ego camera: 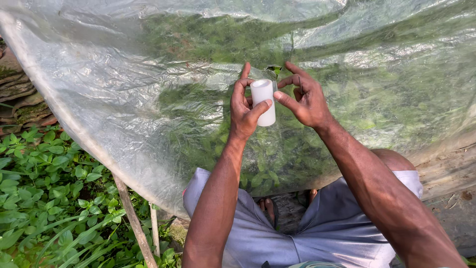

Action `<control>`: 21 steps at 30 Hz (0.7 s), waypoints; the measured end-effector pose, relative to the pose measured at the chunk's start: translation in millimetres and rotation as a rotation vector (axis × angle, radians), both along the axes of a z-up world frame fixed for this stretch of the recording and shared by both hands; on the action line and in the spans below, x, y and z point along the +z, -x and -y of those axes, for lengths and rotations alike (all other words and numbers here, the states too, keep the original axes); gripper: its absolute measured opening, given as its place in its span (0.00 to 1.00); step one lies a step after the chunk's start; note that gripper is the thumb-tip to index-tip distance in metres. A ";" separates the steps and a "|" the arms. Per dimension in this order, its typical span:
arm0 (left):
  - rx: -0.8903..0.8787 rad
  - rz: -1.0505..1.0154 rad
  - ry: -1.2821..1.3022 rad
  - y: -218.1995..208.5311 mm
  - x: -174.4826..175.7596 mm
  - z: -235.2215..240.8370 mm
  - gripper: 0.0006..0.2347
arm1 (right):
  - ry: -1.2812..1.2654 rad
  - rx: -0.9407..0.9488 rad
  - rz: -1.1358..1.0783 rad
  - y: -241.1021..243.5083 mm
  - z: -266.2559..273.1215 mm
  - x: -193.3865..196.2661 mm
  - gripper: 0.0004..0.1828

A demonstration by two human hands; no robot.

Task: The person walks along a greenhouse covered with a plastic sheet, then kneels to apply clear adhesive tape over a tear using a roll and scissors. They repeat this process at multiple locations along the sheet.

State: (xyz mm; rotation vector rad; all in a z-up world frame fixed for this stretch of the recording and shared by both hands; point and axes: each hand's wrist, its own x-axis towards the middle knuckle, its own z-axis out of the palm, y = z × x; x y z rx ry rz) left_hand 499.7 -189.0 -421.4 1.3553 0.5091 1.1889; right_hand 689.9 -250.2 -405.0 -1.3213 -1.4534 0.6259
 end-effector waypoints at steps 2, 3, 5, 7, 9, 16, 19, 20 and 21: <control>0.003 -0.007 -0.003 -0.5 -0.4 2.1 0.24 | -0.023 0.017 -0.022 -0.5 -1.9 -1.7 0.16; 0.004 -0.011 -0.004 -0.9 -0.8 3.2 0.24 | -0.033 0.026 -0.033 -1.2 -2.1 -2.9 0.15; -0.004 -0.037 0.010 -0.9 -2.8 6.0 0.24 | -0.039 0.073 -0.111 -3.1 -2.0 -6.3 0.11; -0.014 -0.058 0.033 -0.1 -5.1 8.6 0.25 | -0.030 0.104 -0.155 -5.0 -1.3 -8.9 0.09; -0.026 -0.072 0.063 -0.1 -7.7 10.5 0.25 | -0.008 0.117 -0.163 -8.2 -0.5 -9.2 0.07; -0.150 -0.063 0.122 4.7 -16.3 15.3 0.29 | 0.059 0.090 -0.104 -12.4 16.2 -4.9 0.08; -0.190 -0.128 0.173 6.3 -16.8 15.3 0.32 | 0.228 0.073 -0.152 -11.7 23.7 -3.4 0.08; -0.199 -0.170 0.164 6.2 -16.0 14.7 0.33 | 0.207 0.086 -0.154 -11.6 24.8 -2.7 0.09; -0.208 -0.211 0.154 6.1 -15.1 14.7 0.33 | 0.187 0.100 -0.155 -11.4 26.1 -2.1 0.09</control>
